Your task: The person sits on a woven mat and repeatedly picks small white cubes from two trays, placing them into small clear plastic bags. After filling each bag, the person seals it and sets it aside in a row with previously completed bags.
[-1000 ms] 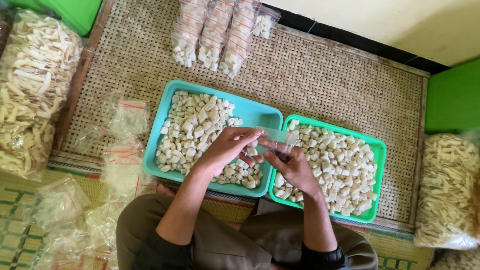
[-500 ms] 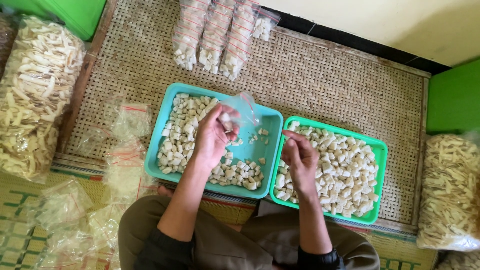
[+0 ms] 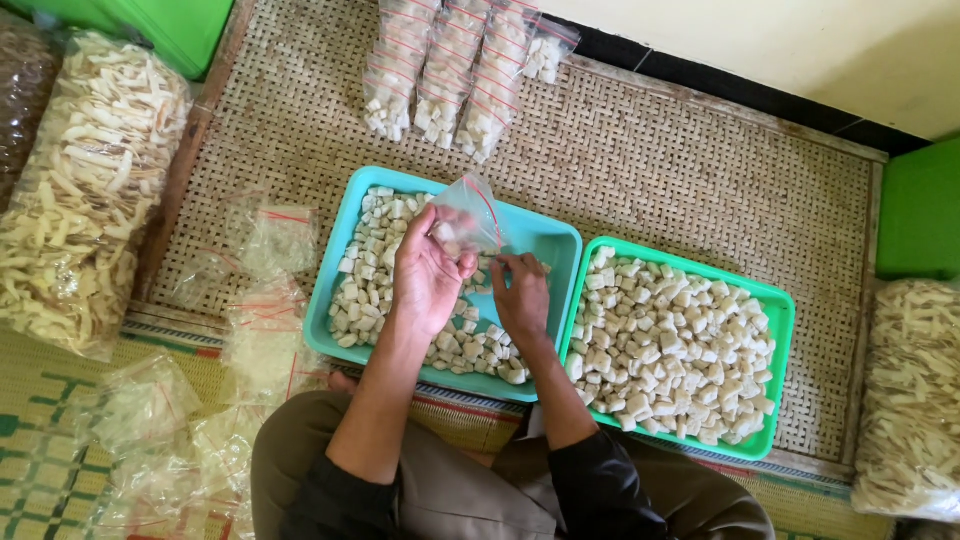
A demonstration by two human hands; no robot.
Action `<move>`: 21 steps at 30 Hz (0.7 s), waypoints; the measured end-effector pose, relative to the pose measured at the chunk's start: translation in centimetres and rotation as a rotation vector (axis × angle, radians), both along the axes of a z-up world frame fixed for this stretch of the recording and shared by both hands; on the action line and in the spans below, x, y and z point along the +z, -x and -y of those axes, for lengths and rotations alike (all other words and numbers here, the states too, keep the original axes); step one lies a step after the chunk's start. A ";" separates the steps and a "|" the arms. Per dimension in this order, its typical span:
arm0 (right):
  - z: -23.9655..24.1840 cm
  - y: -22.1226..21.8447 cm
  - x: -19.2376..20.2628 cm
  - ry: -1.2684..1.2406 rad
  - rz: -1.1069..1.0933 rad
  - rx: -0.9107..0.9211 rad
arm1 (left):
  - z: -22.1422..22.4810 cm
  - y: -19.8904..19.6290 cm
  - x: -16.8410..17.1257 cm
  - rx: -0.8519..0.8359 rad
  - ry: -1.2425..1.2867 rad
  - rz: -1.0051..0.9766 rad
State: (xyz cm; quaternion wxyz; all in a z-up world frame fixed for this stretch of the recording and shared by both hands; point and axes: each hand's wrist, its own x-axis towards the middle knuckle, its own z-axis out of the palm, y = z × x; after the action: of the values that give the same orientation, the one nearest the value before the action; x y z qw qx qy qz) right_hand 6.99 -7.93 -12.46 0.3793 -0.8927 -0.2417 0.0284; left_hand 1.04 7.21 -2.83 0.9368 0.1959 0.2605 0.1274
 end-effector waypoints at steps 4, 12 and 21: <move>-1.3 -0.7 0.3 0.076 0.191 -0.050 | -0.7 -0.1 -0.3 0.018 -0.006 -0.002; -1.9 -1.0 0.5 0.085 0.336 0.141 | -0.5 -0.1 -0.3 0.059 0.011 -0.014; 1.2 0.6 11.1 -0.678 -0.503 -0.353 | 0.6 0.0 0.2 -0.001 -0.167 0.004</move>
State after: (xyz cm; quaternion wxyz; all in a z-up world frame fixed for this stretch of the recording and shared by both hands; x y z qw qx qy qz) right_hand 6.37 -9.17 -1.40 0.6960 -0.7110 0.0182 0.0984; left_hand 1.00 6.58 -2.65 0.9178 0.2730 0.2470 0.1486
